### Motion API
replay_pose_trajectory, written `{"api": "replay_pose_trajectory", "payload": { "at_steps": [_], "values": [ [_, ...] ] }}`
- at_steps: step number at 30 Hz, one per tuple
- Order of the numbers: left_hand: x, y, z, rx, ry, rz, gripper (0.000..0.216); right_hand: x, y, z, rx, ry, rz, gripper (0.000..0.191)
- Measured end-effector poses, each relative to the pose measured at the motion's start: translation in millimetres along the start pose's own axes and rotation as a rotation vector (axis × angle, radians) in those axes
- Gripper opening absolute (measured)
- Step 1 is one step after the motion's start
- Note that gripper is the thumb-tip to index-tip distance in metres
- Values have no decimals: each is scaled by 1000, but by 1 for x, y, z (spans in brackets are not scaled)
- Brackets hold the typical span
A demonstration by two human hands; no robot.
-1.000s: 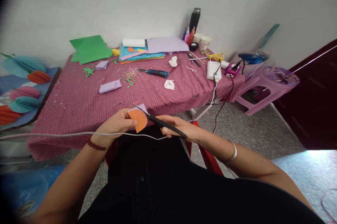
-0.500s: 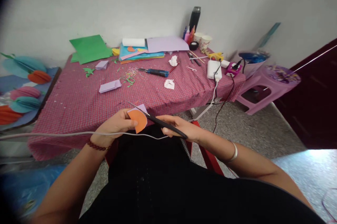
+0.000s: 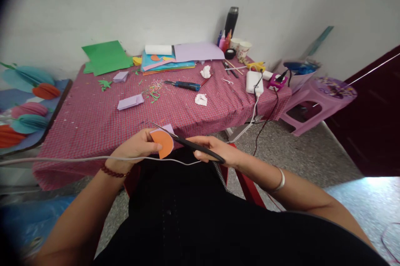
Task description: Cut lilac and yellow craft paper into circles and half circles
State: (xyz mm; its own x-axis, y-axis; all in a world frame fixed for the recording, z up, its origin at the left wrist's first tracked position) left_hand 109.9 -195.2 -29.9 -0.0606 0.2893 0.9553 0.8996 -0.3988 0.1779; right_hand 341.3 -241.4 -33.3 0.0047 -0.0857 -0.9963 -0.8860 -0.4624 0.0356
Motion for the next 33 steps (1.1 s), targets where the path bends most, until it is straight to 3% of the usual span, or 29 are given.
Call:
{"api": "replay_pose_trajectory", "payload": {
  "at_steps": [26,33],
  "values": [
    [1,-1,-2,-139,14,60,10,-11,-11,-4,-63,39,-69,55],
    [0,-3,-4,-165,-63,84,17,-19,-17,-4,-74,48,-145,55]
  ]
}}
Point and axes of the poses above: each hand's wrist, its own z-axis towards the middle knuckle, its own y-axis out of the palm, x = y × z, the point moved 2 cm from there along z, towards the middle knuckle, and after that the axes turned 15 degrees about x, right-handed, at the moved point
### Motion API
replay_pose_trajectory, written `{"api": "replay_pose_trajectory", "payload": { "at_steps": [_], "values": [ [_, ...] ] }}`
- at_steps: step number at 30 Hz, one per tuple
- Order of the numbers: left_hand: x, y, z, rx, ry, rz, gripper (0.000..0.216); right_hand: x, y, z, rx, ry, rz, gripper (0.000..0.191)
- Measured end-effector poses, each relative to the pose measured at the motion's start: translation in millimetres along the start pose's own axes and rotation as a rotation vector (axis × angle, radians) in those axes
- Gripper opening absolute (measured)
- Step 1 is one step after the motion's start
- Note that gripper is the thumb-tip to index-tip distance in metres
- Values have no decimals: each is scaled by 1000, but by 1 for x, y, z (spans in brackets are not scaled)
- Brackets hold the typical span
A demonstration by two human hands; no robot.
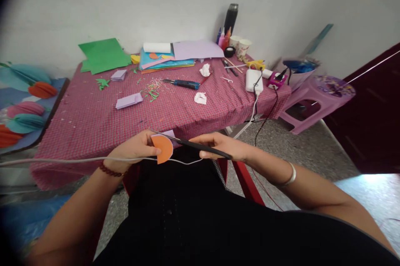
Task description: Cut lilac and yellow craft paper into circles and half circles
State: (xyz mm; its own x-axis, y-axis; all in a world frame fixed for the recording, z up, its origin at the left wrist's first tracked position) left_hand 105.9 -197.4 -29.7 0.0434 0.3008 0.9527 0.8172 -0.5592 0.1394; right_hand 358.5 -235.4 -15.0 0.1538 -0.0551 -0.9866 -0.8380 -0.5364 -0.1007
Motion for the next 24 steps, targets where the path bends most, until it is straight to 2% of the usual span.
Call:
{"api": "replay_pose_trajectory", "payload": {
  "at_steps": [11,24],
  "values": [
    [1,-1,-1,-37,-69,46,26,-7,-20,4,-103,57,-187,54],
    [3,2,-1,-50,-90,148,22,-4,-27,4,-152,58,-219,54]
  ]
}}
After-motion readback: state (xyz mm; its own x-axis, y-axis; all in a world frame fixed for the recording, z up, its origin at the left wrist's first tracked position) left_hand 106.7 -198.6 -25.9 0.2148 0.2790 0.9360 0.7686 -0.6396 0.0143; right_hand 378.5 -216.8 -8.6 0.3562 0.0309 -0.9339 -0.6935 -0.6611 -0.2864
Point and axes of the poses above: each hand's wrist, its own z-axis towards the middle knuckle, its own y-axis out of the palm, x = y × z, the point moved 2 cm from there along z, towards the middle knuckle, and after that the axes turned 15 degrees about x, right-handed, at the moved point
